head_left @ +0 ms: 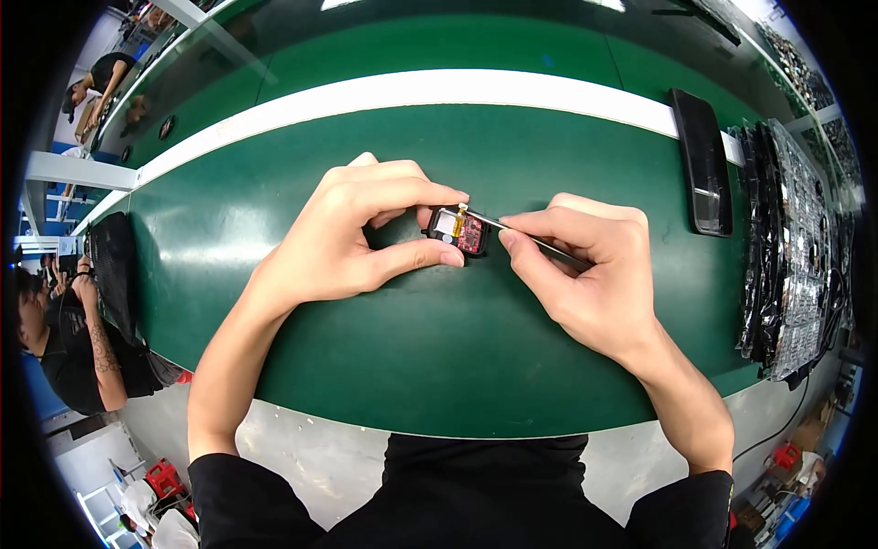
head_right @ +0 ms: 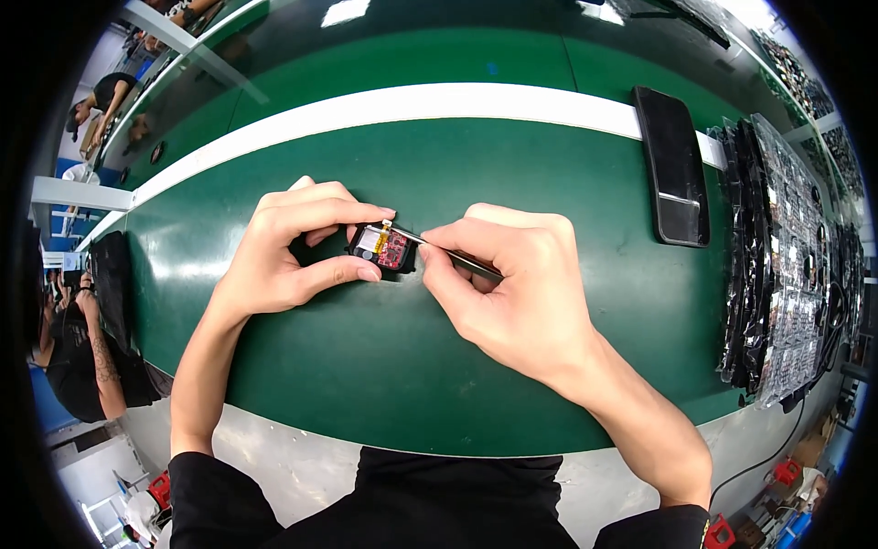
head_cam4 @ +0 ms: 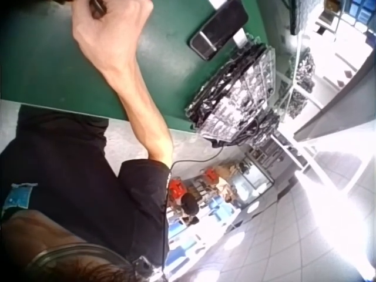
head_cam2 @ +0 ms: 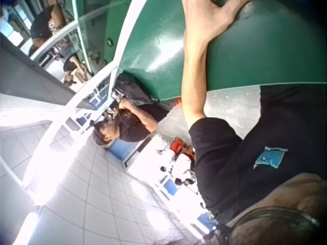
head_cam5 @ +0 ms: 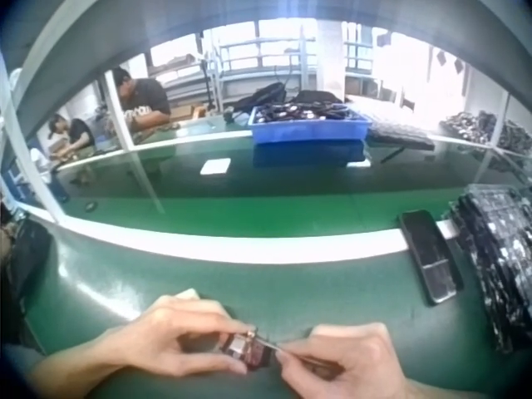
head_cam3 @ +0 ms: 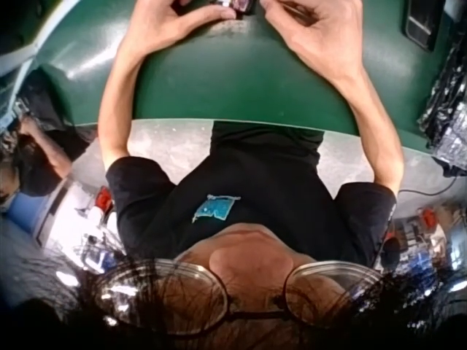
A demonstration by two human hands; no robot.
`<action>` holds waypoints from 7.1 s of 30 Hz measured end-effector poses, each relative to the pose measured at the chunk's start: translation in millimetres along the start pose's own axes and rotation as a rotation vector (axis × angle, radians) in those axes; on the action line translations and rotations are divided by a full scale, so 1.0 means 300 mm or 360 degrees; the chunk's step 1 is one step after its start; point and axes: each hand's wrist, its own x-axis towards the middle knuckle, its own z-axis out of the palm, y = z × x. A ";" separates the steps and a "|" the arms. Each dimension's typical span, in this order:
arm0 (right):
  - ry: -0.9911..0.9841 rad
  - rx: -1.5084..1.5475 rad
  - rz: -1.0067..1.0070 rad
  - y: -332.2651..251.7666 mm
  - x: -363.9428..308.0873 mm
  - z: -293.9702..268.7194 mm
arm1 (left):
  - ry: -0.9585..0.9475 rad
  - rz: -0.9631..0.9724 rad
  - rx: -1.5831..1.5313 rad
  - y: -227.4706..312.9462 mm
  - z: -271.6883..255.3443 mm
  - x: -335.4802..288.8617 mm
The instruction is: Manually assemble small electronic components into a housing using a fine tool.
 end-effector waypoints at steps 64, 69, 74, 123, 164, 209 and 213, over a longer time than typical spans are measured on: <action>-0.0093 0.0055 -0.0026 0.005 0.002 -0.005 | -0.0178 -0.0031 -0.0086 -0.010 -0.032 0.000; -0.0100 0.0034 -0.0022 -0.003 0.002 -0.012 | -0.0179 0.0036 -0.0028 0.004 -0.031 0.005; -0.0090 0.0078 0.0001 0.011 -0.006 -0.001 | -0.0150 0.0111 -0.0057 -0.007 -0.023 0.006; -0.0142 -0.0357 -0.0222 -0.036 0.000 0.027 | -0.0191 -0.0054 -0.0137 0.021 -0.037 0.009; 0.1656 -0.1365 0.0922 0.080 -0.720 -1.166 | 0.1151 -0.0565 0.0343 -0.749 -0.476 -0.105; -0.0123 0.0156 0.0123 0.002 0.019 -0.019 | -0.0101 -0.0054 0.0038 0.022 -0.011 -0.055; -0.0124 0.0046 0.0033 0.007 0.014 -0.004 | -0.0068 -0.0054 0.0024 0.017 -0.004 -0.049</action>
